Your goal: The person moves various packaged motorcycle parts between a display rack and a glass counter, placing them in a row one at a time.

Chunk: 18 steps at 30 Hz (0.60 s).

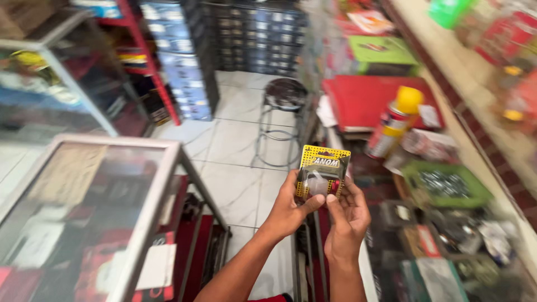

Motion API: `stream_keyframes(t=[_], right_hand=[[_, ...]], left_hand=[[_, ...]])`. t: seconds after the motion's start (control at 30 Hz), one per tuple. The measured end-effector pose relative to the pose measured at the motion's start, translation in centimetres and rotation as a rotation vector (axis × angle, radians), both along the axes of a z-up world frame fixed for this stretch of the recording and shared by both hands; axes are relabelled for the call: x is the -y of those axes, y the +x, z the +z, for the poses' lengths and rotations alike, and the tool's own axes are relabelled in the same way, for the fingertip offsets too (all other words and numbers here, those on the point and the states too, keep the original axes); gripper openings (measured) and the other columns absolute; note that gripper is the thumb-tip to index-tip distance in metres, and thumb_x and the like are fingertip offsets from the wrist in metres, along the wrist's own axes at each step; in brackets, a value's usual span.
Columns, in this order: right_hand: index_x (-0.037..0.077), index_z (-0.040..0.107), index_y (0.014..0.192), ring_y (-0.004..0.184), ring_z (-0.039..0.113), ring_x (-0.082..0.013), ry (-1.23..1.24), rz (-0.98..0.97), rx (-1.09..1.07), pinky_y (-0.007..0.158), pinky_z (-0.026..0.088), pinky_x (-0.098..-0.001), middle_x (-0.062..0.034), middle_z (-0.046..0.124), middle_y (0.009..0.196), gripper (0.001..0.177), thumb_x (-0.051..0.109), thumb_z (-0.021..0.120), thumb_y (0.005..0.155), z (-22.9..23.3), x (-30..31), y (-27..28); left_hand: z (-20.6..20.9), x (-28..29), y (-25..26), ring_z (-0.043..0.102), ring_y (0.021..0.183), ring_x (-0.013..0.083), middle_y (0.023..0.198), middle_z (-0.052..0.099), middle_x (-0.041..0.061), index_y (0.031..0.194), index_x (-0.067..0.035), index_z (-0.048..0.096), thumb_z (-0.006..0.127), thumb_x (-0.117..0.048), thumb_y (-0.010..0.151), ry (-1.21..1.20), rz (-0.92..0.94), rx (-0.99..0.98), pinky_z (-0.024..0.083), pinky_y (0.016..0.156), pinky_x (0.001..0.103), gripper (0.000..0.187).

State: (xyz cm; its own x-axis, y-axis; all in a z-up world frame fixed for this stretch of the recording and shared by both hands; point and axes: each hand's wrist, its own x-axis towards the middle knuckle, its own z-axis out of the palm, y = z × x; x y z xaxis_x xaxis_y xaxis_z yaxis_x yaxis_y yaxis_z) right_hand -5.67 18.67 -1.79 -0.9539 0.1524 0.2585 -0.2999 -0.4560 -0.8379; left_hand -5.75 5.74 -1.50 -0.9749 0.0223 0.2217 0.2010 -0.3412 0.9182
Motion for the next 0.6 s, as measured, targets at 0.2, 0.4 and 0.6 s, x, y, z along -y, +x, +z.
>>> stream_keyframes(t=[0.2,0.4,0.6], right_hand=[[-0.009,0.052,0.14,0.115,0.064,-0.019,0.076,0.203,-0.024,0.104,0.049,-0.033,-0.014,0.066,0.126,0.052,-0.002,0.066,0.091,0.3,8.5,0.7],[-0.01,0.053,0.138,0.105,0.066,-0.019,0.082,0.424,0.029,0.083,0.057,-0.0362,-0.0142,0.068,0.119,0.049,0.0,0.065,0.091,0.4,16.2,3.1],[-0.009,0.053,0.138,0.105,0.066,-0.0186,0.106,0.599,0.019,0.083,0.058,-0.0345,-0.0138,0.068,0.119,0.049,0.0,0.065,0.091,0.2,21.5,6.0]], left_hand=[[0.8,8.2,3.7,0.066,0.09,0.0114,0.105,0.069,0.006,0.122,-0.003,0.053,0.078,-0.016,0.089,-0.13,0.286,0.035,0.056,0.078,0.029,0.044],[0.6,14.2,8.4,0.069,0.092,0.0139,0.104,0.069,0.008,0.12,0.001,0.052,0.073,-0.017,0.093,-0.005,0.535,0.053,0.061,0.081,0.031,0.038],[0.0,18.0,13.0,0.069,0.096,0.0156,0.109,0.067,0.013,0.122,0.004,0.049,0.071,-0.012,0.096,0.122,0.697,-0.007,0.063,0.083,0.033,0.038]])
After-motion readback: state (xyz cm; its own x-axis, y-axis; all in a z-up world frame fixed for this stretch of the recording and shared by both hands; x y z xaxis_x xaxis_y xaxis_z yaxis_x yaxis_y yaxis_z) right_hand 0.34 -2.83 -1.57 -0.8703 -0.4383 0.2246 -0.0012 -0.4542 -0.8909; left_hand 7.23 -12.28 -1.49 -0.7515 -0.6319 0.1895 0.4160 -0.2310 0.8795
